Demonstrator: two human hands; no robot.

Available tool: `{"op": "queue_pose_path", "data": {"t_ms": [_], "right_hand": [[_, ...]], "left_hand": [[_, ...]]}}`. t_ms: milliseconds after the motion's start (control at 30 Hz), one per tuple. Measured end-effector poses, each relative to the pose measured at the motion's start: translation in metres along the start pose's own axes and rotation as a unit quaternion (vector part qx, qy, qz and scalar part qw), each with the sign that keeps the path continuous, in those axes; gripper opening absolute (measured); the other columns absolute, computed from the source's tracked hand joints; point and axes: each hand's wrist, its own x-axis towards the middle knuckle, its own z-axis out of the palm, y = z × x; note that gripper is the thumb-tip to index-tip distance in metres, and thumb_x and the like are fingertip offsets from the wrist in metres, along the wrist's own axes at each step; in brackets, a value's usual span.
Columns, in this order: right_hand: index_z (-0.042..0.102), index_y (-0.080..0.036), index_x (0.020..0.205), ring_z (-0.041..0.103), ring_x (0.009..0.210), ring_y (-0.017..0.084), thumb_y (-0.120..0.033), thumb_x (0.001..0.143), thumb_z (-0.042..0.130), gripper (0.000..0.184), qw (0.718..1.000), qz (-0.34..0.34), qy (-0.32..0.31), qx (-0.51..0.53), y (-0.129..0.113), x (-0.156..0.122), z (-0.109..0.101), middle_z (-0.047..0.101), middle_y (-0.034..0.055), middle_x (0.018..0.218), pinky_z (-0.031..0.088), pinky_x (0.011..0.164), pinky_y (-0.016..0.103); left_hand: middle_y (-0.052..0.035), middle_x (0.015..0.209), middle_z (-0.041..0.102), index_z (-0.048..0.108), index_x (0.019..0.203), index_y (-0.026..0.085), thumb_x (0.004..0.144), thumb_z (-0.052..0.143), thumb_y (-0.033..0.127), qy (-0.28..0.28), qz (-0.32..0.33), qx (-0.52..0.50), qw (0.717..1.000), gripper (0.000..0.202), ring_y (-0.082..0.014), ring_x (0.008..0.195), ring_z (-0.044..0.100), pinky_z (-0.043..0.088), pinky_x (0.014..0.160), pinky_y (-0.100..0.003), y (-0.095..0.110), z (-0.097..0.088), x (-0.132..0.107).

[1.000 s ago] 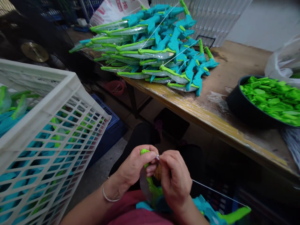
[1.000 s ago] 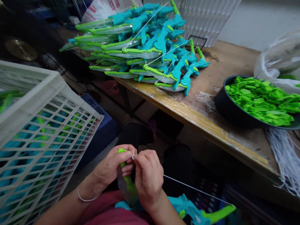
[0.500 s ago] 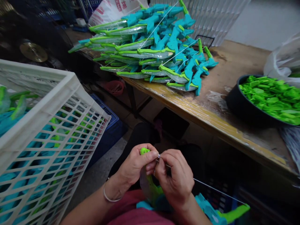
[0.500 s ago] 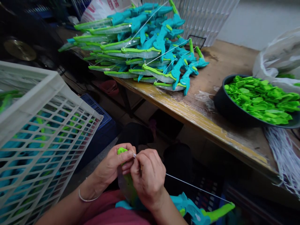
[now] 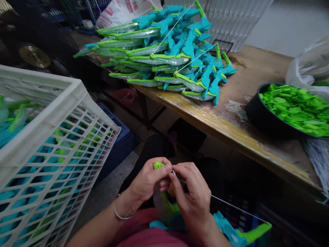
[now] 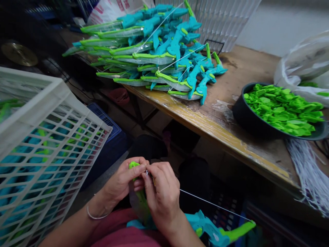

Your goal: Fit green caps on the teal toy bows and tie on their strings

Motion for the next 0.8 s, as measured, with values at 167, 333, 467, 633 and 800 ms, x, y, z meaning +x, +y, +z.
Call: {"op": "queue_pose_path", "data": {"t_ms": [167,333,467,633,800], "right_hand": [[0.062,-0.017,0.096,0.059,0.075,0.013,-0.003,0.097,0.057,0.015,1.0,0.007,-0.023,0.003,-0.006,0.005,-0.015,0.063,0.0023,0.083,0.048,0.067,0.025],[0.057,-0.017,0.091,0.057,0.069,0.012,-0.003,0.097,0.054,0.015,0.999,0.007,-0.03,-0.01,-0.011,-0.001,-0.031,0.059,0.0019,0.079,0.046,0.061,0.024],[0.059,-0.016,0.094,0.06,0.073,0.013,0.0,0.096,0.052,0.018,0.999,-0.021,0.001,-0.024,-0.014,-0.001,-0.033,0.062,0.0036,0.082,0.048,0.064,0.025],[0.064,-0.015,0.103,0.062,0.079,0.014,0.003,0.095,0.054,0.022,0.998,-0.041,0.018,-0.037,-0.025,0.001,-0.04,0.065,0.0057,0.089,0.053,0.07,0.026],[0.063,-0.014,0.107,0.062,0.084,0.015,0.003,0.096,0.054,0.023,0.997,-0.039,0.023,-0.066,-0.033,-0.004,-0.045,0.066,0.0071,0.094,0.054,0.073,0.027]], "left_hand": [[0.004,0.058,0.043,0.055,0.078,0.014,0.087,0.077,0.039,-0.023,0.01,0.025,0.999,0.035,-0.0054,0.046,0.036,0.031,0.043,-0.017,-0.002,-0.005,0.004],[0.0046,0.061,0.038,0.05,0.073,0.015,0.085,0.078,0.039,-0.088,0.014,0.022,0.996,0.04,-0.005,0.047,0.031,0.026,0.042,-0.018,0.001,-0.001,0.017],[0.0036,0.061,0.039,0.051,0.071,0.013,0.083,0.079,0.039,-0.137,0.017,0.028,0.99,0.04,-0.0042,0.047,0.03,0.023,0.042,-0.018,0.004,0.01,0.025],[0.0036,0.062,0.04,0.052,0.071,0.013,0.083,0.08,0.038,-0.15,-0.007,0.02,0.988,0.039,-0.0037,0.045,0.029,0.022,0.041,-0.018,0.007,0.023,0.024],[0.0035,0.061,0.041,0.053,0.073,0.013,0.085,0.079,0.035,-0.154,0.001,0.024,0.988,0.036,-0.0042,0.046,0.032,0.025,0.042,-0.017,0.005,0.026,0.017]]}}
